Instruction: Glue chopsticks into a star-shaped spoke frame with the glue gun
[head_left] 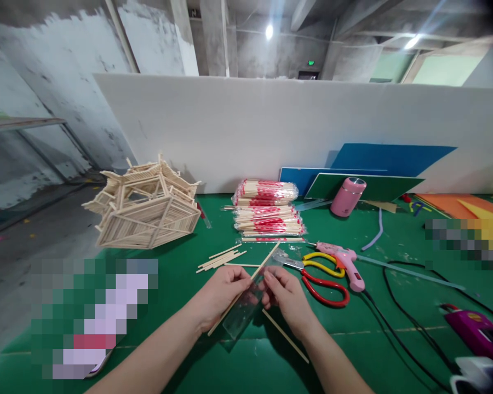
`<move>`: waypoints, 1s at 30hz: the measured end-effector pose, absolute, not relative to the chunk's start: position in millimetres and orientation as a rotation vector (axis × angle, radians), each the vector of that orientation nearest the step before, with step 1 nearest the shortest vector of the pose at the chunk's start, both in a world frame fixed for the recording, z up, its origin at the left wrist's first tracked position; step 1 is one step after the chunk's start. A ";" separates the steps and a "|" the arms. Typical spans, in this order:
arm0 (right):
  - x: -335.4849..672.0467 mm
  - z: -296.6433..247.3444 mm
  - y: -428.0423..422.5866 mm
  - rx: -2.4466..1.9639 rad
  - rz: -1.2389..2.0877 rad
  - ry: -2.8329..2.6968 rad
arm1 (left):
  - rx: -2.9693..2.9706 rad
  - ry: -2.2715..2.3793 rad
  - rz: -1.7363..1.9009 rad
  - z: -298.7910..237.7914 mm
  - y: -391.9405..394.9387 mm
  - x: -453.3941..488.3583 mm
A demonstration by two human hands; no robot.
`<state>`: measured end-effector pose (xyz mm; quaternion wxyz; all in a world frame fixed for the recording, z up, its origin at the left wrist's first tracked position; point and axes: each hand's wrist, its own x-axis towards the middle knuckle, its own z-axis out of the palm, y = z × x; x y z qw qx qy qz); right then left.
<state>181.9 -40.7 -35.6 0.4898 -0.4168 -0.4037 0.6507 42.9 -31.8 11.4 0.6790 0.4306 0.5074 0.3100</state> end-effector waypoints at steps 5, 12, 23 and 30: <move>180.9 -35.8 -39.7 -0.994 1.584 -0.982 | 0.969 1.129 0.699 12.6 -31.9 42.2; 183.8 -34.4 -38.8 -0.998 1.578 -0.951 | 0.996 1.151 0.683 11.9 -32.0 41.1; 186.2 -31.8 -40.0 -1.009 1.545 -0.959 | 0.999 1.128 0.639 8.9 -32.0 37.7; 187.1 -32.0 -40.2 -1.008 1.554 -0.928 | 1.002 1.090 0.642 8.4 -30.7 37.8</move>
